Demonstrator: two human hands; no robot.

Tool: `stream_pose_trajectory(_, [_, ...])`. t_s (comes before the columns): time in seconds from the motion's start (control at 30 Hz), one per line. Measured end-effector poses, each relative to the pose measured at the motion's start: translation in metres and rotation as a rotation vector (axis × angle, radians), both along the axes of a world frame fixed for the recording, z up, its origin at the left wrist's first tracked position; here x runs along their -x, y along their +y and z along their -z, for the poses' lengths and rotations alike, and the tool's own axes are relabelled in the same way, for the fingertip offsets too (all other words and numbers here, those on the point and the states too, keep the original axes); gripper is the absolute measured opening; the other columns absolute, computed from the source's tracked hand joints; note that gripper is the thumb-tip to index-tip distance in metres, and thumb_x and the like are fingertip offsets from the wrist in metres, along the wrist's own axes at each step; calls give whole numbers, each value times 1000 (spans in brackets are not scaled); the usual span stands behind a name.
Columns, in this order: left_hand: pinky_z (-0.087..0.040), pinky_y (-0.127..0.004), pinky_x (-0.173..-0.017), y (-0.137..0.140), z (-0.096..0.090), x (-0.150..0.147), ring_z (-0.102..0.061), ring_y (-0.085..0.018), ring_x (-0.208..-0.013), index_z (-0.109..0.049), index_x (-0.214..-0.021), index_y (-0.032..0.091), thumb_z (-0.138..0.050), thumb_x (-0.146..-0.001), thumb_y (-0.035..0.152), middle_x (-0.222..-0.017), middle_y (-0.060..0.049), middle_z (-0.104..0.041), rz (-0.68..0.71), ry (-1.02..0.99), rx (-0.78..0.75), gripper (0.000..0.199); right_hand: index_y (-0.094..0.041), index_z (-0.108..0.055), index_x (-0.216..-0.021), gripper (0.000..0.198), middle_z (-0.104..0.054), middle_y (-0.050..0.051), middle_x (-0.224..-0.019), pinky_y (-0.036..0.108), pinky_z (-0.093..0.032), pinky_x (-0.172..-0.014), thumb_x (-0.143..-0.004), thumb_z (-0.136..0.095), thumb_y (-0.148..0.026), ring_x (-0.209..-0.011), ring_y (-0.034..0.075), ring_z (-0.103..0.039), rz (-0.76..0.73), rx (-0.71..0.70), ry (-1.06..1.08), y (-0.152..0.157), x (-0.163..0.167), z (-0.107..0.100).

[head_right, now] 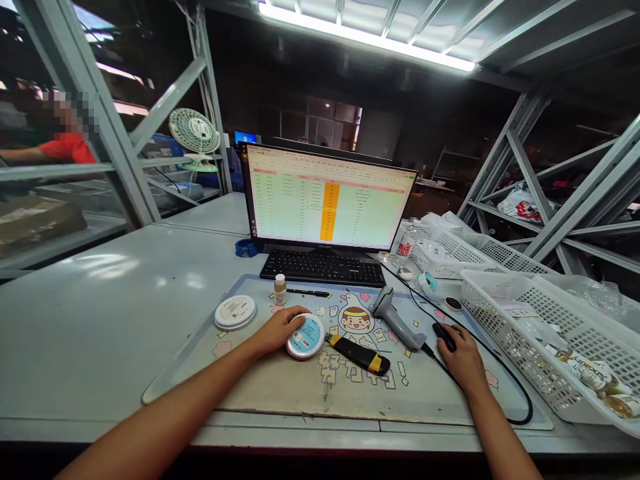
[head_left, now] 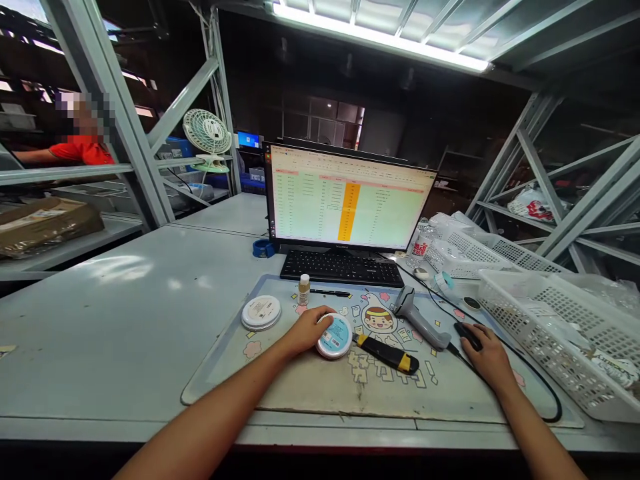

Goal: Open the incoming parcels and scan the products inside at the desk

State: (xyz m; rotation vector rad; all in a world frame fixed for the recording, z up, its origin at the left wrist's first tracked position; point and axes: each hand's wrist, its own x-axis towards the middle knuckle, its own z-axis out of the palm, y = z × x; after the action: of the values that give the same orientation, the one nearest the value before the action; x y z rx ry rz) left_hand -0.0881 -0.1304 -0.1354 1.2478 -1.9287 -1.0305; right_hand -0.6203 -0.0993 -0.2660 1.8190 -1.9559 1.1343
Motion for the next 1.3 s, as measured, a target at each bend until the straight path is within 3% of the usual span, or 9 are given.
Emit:
stream_pose_trajectory(0.3, [-53, -39, -96, 1, 17, 1, -71, -30, -103, -73, -109, 19, -51, -93, 51, -109, -10, -79, -72, 9, 63, 43, -23, -75, -126, 49, -65, 14, -131, 53, -53, -109, -93, -53, -52, -119, 34, -66, 7, -25, -35, 7, -12, -7])
stream_pose_trajectory(0.83, [-56, -38, -87, 3, 11, 3, -72, -29, -94, -74, -112, 17, -47, -93, 52, -105, -10, -79, -119, 26, 58, 48, -19, -76, -128, 53, -65, 16, -131, 53, -54, -108, -94, -53, -54, -119, 34, -66, 49, -28, -26, 8, -10, -7])
stream_pose_trajectory(1.13, [-53, -43, -105, 2, 15, 9, -70, -30, -114, -75, -115, 16, -48, -94, 35, -119, -12, -78, -127, -82, 247, 39, -21, -76, -127, 56, -66, 14, -132, 52, -55, -107, -91, -53, -58, -118, 34, -67, 43, -38, 1, 10, -10, -10])
stream_pose_trajectory(1.3, [-52, -44, -108, 1, 18, 8, -69, -29, -114, -75, -112, 17, -52, -94, 26, -117, -12, -77, -141, -172, 308, 31, -24, -77, -127, 57, -67, 12, -131, 52, -55, -106, -88, -56, -61, -119, 35, -68, 38, -63, 1, 8, -6, -8])
